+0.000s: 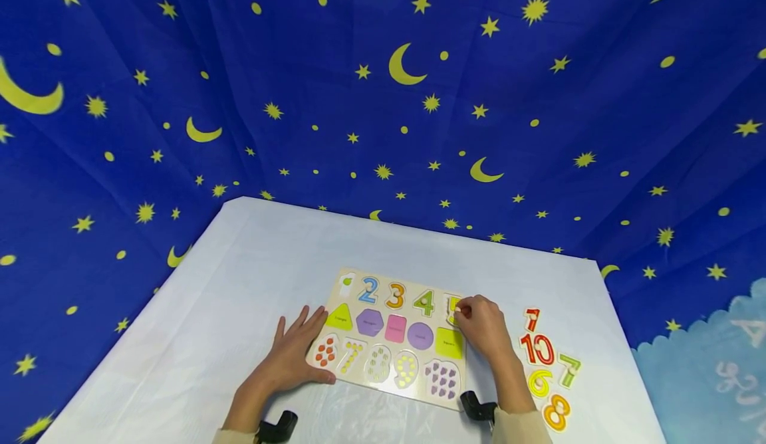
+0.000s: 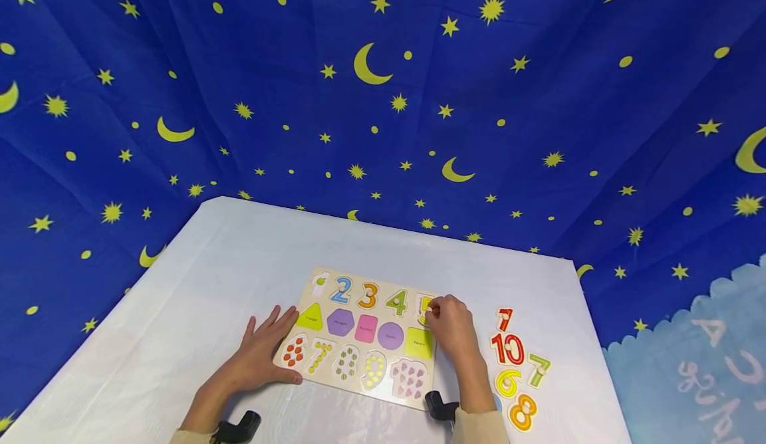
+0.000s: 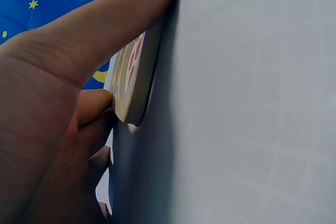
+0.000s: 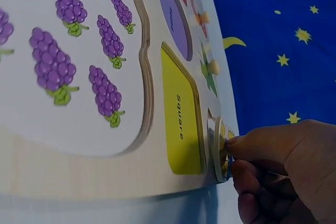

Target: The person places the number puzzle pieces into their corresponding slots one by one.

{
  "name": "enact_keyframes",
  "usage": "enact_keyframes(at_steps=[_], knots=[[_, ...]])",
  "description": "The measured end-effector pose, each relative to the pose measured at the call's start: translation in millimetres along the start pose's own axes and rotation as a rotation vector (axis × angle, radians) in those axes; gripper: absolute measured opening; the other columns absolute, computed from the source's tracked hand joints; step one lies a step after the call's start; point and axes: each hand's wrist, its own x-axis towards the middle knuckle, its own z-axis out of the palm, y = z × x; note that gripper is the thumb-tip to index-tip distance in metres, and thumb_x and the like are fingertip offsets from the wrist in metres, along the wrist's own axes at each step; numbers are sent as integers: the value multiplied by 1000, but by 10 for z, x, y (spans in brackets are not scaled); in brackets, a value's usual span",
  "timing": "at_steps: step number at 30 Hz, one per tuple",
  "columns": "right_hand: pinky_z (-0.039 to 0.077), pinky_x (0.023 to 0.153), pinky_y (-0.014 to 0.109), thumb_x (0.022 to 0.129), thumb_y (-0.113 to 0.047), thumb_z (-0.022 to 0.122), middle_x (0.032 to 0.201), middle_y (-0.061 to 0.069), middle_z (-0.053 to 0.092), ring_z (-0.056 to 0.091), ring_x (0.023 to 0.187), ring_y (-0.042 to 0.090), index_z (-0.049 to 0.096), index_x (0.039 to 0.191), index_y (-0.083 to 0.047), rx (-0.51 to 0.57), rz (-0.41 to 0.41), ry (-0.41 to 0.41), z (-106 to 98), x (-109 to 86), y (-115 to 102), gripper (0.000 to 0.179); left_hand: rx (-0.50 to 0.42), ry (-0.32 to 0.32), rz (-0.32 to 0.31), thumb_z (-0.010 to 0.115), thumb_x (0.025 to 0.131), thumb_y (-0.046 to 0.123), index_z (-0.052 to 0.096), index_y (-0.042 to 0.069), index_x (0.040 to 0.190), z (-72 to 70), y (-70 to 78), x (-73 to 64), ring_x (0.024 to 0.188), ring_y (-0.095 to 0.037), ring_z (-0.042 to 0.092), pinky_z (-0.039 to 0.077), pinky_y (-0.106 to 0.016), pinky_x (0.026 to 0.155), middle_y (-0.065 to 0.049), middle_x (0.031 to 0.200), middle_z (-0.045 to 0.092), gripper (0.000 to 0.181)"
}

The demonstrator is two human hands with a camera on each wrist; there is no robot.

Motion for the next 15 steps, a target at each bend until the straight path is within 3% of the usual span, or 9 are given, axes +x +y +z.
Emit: enact_keyframes(at_steps=[15], knots=[[46, 68, 34, 83, -11, 69, 81, 3, 58, 51, 73, 19, 72, 99, -1, -4, 7, -26, 87, 79, -59, 19, -8, 11, 11, 79, 51, 72, 29, 7, 151, 14, -8, 1, 144, -34, 10, -9, -64, 106, -7, 156, 25, 129]])
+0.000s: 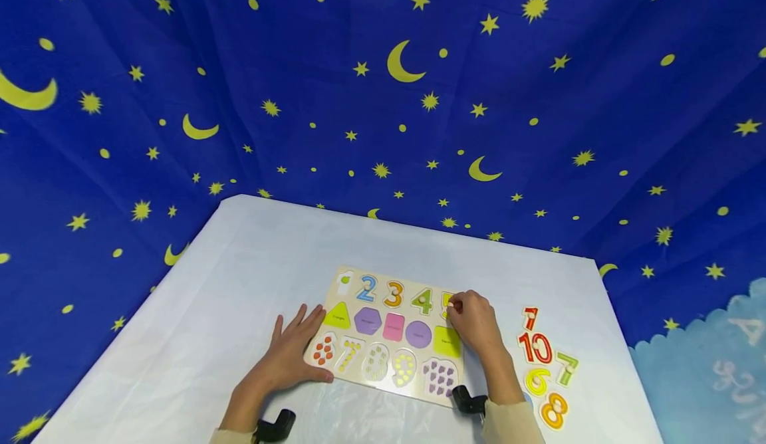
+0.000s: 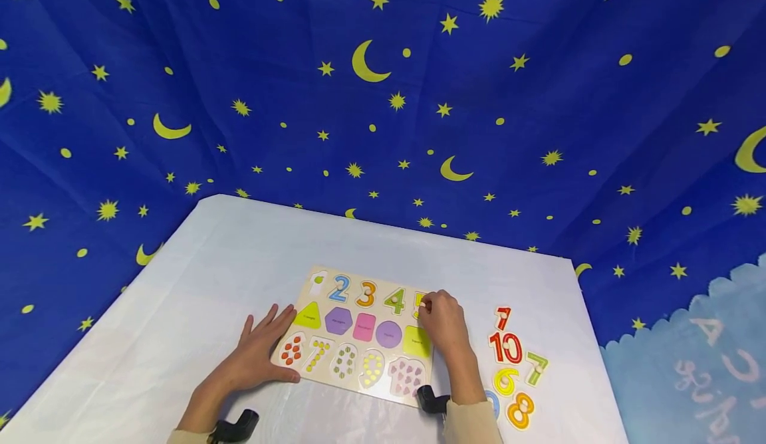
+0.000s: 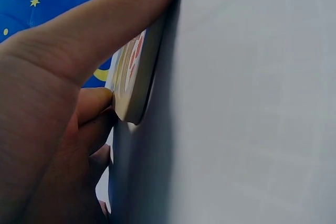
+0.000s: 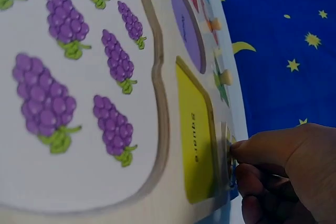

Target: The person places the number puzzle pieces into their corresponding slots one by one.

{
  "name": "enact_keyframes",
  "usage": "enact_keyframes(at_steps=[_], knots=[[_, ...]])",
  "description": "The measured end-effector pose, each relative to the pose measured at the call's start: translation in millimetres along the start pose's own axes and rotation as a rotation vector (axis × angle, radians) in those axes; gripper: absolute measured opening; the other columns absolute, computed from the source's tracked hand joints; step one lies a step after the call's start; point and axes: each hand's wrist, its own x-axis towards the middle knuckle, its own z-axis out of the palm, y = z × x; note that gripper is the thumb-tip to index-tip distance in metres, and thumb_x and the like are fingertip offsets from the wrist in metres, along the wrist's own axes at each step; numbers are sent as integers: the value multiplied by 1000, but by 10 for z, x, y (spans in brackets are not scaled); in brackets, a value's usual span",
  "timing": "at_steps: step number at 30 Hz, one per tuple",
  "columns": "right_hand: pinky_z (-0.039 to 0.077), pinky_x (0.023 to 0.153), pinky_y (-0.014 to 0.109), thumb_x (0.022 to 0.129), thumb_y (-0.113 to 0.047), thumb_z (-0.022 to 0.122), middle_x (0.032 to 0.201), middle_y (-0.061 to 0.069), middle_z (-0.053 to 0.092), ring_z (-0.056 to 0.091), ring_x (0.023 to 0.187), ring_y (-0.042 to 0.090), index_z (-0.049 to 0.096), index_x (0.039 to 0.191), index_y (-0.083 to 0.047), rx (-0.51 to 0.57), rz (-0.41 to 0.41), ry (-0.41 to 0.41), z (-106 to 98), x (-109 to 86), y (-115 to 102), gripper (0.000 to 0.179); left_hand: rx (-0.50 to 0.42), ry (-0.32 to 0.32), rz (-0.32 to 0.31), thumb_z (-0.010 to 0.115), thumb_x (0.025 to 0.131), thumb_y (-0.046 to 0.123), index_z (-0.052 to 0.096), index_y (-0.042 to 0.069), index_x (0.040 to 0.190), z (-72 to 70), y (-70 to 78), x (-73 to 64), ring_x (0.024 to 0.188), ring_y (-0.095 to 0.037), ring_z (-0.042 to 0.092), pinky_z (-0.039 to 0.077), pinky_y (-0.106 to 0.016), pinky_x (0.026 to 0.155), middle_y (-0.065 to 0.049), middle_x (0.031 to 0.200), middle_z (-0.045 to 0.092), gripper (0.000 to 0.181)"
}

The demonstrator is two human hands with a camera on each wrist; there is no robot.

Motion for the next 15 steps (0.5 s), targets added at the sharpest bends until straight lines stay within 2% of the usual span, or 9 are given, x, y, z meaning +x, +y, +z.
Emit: enact_keyframes(at_steps=[15], knots=[[46, 67, 33, 83, -10, 69, 81, 3, 56, 51, 72, 19, 71, 99, -1, 13, 10, 24, 49, -6, 15, 19, 10, -11, -21, 80, 50, 71, 29, 8, 151, -4, 31, 8, 144, -33, 10, -9, -63, 107, -6, 156, 25, 130]])
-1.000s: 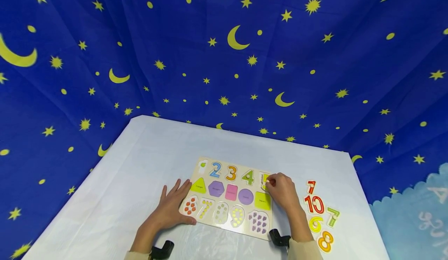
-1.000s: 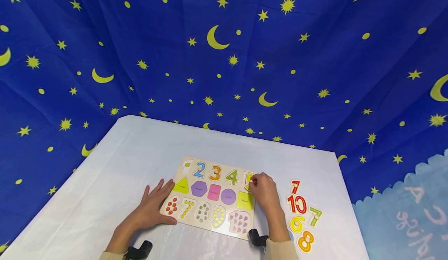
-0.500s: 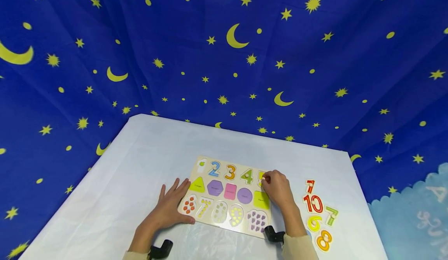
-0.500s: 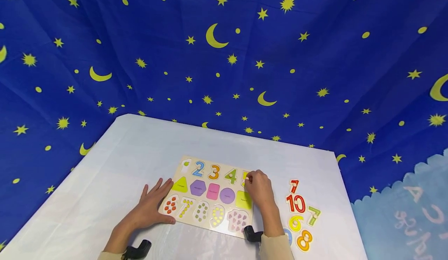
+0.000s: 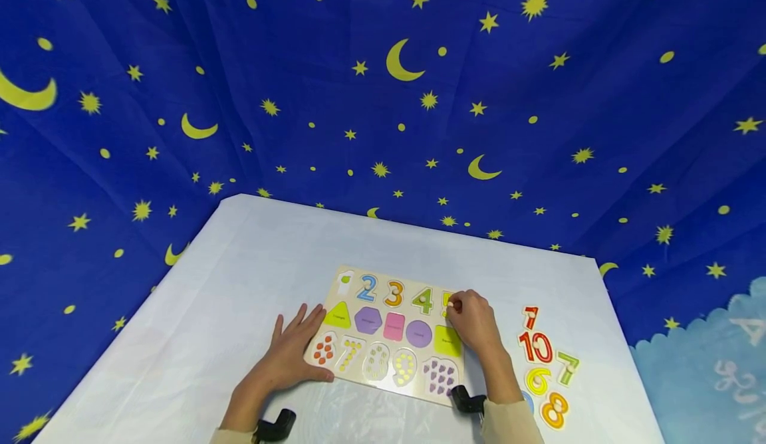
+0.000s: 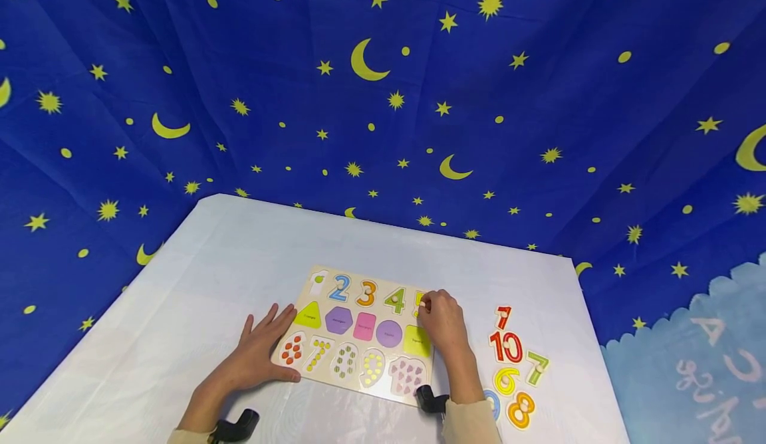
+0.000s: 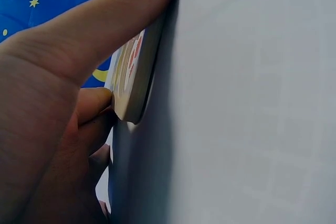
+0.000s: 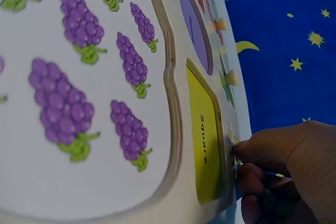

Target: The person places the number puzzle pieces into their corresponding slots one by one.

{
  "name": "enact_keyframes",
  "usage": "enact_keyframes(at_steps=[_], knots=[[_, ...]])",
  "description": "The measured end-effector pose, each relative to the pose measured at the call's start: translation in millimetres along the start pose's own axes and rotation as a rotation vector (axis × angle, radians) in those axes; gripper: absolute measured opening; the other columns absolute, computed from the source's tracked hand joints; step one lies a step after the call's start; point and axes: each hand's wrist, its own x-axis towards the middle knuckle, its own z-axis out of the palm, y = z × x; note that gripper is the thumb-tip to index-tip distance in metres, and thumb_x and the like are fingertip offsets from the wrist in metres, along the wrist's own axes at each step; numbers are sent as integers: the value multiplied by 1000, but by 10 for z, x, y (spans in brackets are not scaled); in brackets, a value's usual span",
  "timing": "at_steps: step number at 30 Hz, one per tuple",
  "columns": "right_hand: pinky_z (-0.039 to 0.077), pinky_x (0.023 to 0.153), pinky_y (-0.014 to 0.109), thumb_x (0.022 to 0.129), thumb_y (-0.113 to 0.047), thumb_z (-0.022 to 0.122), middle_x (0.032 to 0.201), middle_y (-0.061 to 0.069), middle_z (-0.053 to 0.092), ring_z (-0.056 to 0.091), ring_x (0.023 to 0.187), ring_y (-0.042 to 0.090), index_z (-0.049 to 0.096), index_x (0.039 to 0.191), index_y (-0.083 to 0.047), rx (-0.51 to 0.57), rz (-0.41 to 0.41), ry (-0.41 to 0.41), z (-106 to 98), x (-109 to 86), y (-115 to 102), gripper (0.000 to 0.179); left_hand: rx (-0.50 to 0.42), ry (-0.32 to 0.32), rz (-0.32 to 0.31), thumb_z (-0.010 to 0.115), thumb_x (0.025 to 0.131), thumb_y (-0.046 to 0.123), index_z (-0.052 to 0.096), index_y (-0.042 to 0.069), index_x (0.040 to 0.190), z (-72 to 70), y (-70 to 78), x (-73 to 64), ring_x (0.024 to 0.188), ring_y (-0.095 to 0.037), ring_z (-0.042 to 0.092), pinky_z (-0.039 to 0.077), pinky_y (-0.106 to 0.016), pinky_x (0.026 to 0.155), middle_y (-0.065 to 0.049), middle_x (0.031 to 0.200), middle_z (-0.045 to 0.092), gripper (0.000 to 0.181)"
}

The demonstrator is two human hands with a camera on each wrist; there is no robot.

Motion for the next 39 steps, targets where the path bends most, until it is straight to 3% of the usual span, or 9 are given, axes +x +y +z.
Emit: enact_keyframes(at_steps=[13, 39], knots=[[44, 67, 33, 84, -14, 70, 89, 4, 56, 51, 75, 18, 66, 114, -7, 37, -6, -4, -62, -41, 7, 31, 3, 0, 0, 80, 51, 71, 29, 8, 151, -4, 0, 3, 144, -34, 10, -8, -63, 107, -6, 156, 25, 129], [45, 66, 36, 83, -13, 71, 85, 4, 61, 55, 73, 18, 70, 103, -5, -24, 46, 117, -410, -288, 315, 22, 6, 11, 22, 81, 53, 67, 29, 7, 151, -10, -8, -4, 144, -33, 10, -8, -63, 107, -7, 157, 25, 127]])
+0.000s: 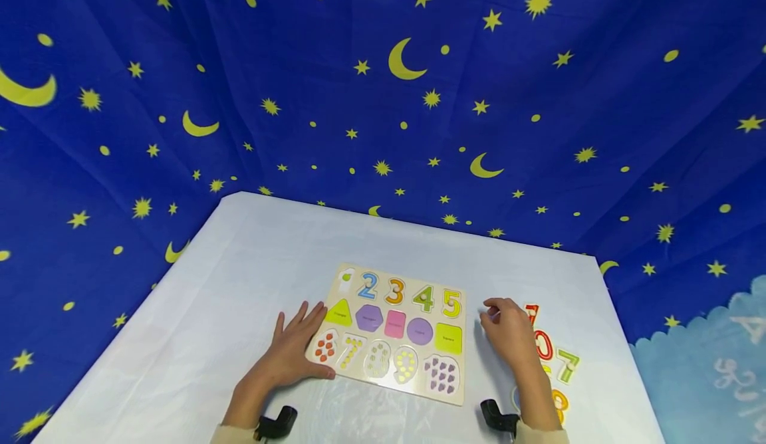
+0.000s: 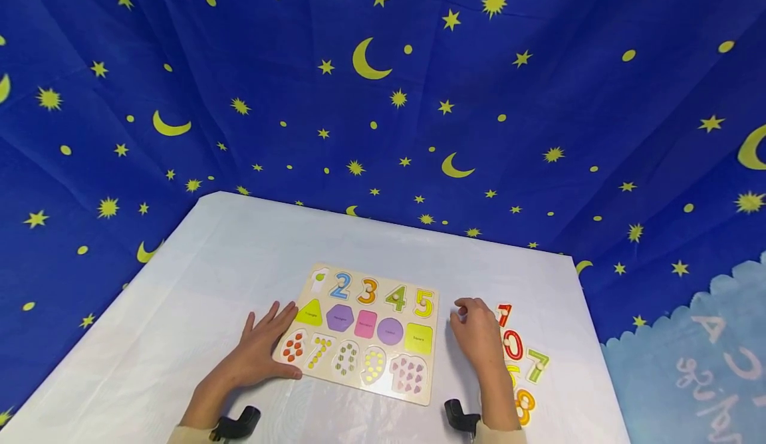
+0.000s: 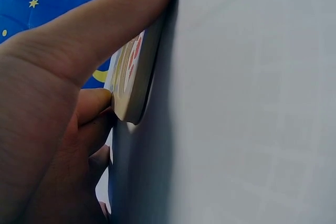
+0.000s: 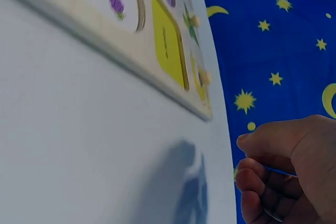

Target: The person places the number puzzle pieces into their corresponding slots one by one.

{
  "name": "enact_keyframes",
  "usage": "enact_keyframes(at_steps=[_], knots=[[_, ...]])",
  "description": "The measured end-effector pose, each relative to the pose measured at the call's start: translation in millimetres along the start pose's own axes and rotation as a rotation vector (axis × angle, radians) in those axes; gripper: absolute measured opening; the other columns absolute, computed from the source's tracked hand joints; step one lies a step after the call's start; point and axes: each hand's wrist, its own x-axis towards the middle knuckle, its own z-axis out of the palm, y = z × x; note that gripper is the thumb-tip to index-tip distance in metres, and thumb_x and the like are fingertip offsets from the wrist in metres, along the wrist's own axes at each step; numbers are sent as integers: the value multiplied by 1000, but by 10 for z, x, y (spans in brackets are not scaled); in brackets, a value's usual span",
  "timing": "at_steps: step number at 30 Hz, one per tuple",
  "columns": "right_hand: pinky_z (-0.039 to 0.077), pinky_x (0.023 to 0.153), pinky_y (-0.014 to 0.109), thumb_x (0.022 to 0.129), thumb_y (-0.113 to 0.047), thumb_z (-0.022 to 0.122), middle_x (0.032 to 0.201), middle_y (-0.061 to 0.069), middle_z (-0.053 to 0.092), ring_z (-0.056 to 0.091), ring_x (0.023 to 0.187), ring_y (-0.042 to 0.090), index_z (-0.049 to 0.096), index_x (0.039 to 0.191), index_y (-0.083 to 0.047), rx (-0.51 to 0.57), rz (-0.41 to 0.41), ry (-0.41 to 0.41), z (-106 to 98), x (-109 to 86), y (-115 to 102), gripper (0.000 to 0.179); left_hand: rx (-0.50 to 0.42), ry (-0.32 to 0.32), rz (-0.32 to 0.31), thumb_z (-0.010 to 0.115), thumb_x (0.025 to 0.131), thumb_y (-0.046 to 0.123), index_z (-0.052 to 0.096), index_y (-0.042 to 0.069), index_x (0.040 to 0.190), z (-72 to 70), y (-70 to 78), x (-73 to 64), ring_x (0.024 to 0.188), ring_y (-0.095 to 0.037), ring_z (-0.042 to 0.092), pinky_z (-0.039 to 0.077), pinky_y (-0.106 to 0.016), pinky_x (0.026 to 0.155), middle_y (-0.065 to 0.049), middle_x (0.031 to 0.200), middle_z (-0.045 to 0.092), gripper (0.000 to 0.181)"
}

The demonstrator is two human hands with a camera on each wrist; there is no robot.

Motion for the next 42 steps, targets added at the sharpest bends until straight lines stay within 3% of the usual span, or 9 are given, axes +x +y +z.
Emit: enact_keyframes(at_steps=[10, 23, 35, 42], knots=[[44, 64, 37, 83, -14, 71, 85, 3, 61, 56, 73, 19, 70, 102, -5, 7, 17, -7, -103, -96, 210, 21, 5, -19, 0, 80, 52, 70, 27, 9, 152, -18, -10, 43, 145, -31, 7, -10, -61, 107, -5, 157, 22, 129], [44, 64, 38, 81, -10, 72, 86, 7, 60, 57, 74, 21, 69, 104, -2, -21, 56, 58, -200, -252, 389, 25, 5, -35, -13, 81, 52, 68, 28, 9, 152, -38, 22, 62, 145, -31, 6, -10, -60, 108, -5, 158, 22, 128], [41, 60, 40, 82, -14, 70, 87, 11, 54, 51, 73, 24, 67, 105, 1, -104, 184, 21, -316, -359, 530, 28, -5, -30, -27, 81, 51, 69, 28, 9, 152, -1, 2, 17, 145, -31, 6, -11, -60, 108, -5, 157, 22, 129], [43, 68, 48, 81, -15, 69, 91, 15, 55, 53, 77, 28, 65, 106, 3, -114, 255, -56, -357, -426, 646, 32, -12, -19, -26, 81, 51, 68, 29, 8, 152, -7, 11, -1, 145, -32, 7, -10, -61, 108, -6, 157, 24, 128]])
